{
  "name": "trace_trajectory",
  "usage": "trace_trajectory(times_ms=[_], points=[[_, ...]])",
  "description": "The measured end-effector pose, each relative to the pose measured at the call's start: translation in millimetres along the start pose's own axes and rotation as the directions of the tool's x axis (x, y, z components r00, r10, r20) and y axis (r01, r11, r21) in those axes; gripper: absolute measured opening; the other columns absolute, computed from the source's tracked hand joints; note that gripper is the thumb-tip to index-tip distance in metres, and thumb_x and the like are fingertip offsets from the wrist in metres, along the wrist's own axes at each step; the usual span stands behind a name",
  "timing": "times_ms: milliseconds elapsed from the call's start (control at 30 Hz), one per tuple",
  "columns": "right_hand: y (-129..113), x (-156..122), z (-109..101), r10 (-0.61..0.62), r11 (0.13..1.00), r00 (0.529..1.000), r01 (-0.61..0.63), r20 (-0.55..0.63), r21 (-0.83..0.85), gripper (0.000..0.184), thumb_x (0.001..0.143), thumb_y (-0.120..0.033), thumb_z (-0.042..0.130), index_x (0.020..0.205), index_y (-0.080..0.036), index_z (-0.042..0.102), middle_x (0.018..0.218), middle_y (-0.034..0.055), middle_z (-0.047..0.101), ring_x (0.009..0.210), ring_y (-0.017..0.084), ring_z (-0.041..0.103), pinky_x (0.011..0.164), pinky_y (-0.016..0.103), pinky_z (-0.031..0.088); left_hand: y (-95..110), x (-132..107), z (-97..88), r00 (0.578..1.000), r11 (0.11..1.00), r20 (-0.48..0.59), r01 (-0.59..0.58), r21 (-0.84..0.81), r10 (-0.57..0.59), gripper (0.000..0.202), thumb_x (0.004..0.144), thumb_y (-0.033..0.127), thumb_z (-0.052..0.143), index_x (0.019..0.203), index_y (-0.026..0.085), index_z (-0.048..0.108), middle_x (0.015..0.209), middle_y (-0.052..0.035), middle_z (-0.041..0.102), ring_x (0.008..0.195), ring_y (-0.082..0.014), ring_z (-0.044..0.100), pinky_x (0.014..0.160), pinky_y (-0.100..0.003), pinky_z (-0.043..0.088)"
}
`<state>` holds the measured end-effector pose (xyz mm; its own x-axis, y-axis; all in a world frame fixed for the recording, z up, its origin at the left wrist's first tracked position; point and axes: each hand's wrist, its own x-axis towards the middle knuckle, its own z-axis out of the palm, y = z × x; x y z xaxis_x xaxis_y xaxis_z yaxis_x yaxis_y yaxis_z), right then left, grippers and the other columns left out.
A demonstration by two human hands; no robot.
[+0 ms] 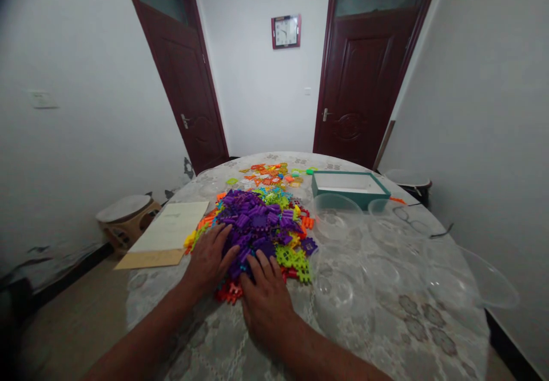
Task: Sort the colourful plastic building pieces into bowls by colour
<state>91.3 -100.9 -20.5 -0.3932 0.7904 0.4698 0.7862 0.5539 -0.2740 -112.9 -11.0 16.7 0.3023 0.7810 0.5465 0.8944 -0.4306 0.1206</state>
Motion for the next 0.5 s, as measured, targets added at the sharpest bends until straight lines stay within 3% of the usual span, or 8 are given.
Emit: trace_trajectory(times_ms=[233,500], points=[[4.9,0.7,-3.6,0.08,0.995,0.997,-0.081,0.018,0.066,0.044,0.096,-0.031,0.067,0.14,-0.027,0.064,0.162,0.0108,0.05,0.16,0.035,0.025,0.132,0.062,0.014,17.5,68.1,9.0,0.988,0.999,0.154,0.007,0.049,-0.015,0.061,0.104,0.061,0.047,0.145,0.018,0.06,0.146,-0.0196,0.062,0.136,-0.0351,0.056,0.117,-0.053,0.039],[12.0,2.8,-1.6,0.082,0.991,0.996,-0.084,0.025,0.104,0.045,0.097,-0.03,0.065,0.141,-0.028,0.063,0.161,0.0102,0.05,0.16,0.033,0.025,0.132,0.061,0.017,53.3,107.8,24.7,0.968,0.998,0.246,-0.055,0.039,0.044,0.066,0.1,0.07,0.046,0.14,0.021,0.063,0.135,-0.0168,0.071,0.123,-0.0341,0.064,0.109,-0.049,0.043]])
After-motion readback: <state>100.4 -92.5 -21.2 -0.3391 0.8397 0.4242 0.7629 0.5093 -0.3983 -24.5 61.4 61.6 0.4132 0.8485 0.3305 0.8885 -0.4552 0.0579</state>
